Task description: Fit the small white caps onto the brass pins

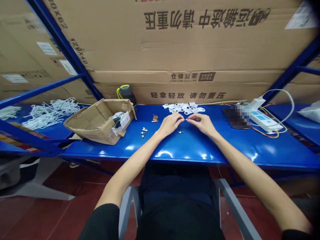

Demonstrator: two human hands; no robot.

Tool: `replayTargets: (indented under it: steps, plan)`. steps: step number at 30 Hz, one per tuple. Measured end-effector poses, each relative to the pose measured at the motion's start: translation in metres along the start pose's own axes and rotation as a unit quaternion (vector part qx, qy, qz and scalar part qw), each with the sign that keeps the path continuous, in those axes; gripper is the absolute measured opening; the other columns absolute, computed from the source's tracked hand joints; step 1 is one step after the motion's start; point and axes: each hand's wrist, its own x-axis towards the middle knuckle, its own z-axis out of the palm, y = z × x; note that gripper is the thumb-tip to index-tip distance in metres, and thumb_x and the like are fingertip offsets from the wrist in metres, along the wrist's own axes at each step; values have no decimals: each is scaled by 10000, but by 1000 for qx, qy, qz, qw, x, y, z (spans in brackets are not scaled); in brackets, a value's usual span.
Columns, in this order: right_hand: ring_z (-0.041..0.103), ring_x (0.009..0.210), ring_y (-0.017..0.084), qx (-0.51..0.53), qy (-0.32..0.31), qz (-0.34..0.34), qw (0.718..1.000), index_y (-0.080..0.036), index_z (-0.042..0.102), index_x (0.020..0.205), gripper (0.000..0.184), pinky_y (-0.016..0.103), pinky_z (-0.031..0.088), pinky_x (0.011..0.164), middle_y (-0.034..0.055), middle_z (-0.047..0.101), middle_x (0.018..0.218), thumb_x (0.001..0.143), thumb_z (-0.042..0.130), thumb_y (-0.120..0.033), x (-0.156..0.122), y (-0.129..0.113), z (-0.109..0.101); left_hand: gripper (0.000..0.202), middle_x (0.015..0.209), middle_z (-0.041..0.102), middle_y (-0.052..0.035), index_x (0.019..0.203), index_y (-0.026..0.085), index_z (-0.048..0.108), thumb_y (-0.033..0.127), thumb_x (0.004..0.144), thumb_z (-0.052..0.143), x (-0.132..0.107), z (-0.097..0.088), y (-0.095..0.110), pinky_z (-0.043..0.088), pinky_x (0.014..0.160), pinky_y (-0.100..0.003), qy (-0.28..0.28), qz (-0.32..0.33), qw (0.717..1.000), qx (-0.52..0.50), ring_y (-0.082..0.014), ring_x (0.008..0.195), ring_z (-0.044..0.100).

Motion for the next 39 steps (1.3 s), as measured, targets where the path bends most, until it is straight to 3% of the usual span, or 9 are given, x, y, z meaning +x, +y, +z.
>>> replayTargets:
  steps: [17,39]
  plan:
    - [713,840,259,-25,4,-3,1000,-230,821,912,331,380,530,774,58,824,958,916,668,-524,-1,-9,-4,208,1142,746,-38,1117,218,702,356,1083,550,1,-4,3,494,942,-288,4,26,999,20,-193,1064,686]
    - [667,779,225,-16,-4,-7,1000,-224,807,908,303,366,504,739,46,811,935,912,692,-505,-1,-3,-1,165,1076,740,-36,1062,197,705,311,1068,585,2,-1,0,483,883,-288,15,56,997,52,-186,1000,689]
